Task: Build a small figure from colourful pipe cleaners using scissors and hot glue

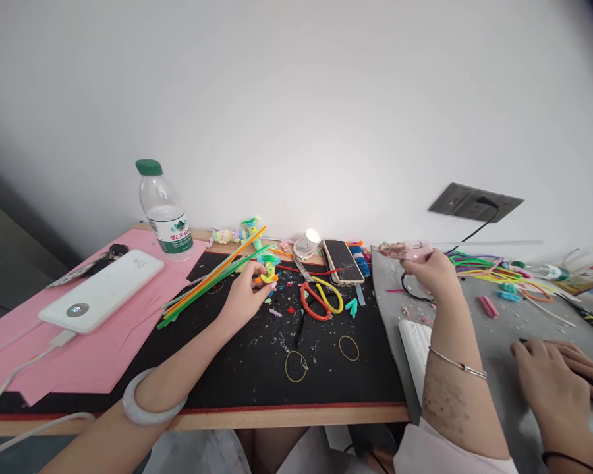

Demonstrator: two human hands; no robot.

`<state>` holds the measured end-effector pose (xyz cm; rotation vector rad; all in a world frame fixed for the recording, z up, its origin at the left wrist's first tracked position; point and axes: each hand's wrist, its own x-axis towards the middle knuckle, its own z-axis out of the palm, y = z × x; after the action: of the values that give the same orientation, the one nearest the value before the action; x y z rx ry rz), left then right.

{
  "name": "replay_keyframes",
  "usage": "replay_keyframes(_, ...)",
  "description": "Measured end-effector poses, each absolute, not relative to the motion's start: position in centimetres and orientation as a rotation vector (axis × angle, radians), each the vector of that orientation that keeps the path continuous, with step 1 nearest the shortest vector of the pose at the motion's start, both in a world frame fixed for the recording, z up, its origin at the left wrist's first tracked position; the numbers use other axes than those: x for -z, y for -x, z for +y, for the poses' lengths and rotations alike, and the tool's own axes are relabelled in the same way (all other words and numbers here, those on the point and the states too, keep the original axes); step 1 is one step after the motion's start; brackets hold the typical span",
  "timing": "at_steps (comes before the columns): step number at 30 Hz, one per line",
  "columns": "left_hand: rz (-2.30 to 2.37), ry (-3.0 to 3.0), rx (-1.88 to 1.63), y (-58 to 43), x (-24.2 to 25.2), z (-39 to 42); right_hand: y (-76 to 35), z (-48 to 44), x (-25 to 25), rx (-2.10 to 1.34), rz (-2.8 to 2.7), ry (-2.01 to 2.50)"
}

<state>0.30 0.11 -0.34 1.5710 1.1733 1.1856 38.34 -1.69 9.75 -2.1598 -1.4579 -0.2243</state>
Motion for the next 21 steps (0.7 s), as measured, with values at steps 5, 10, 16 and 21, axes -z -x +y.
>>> replay_keyframes(5,1.173,-1.559,-1.182,-0.3,0.5,0.3,-34.2,-1.9,-9.9,-0.138,-1.506,1.876)
replay_keyframes(10,1.141,-1.529,-1.211,-0.3,1.0,0.5,-29.7,-1.4,-7.7,-0.495,-1.630,1.615)
replay_keyframes(16,1.124,-1.455,-1.249,-0.3,1.3,0.6,-24.7,-1.5,-4.8,-0.742,-1.643,1.281)
replay_keyframes(21,1.150,-1.445,-1.340,-0.1,0.5,0.4,-22.9,-2.2,-3.5,-1.002,-1.607,1.218)
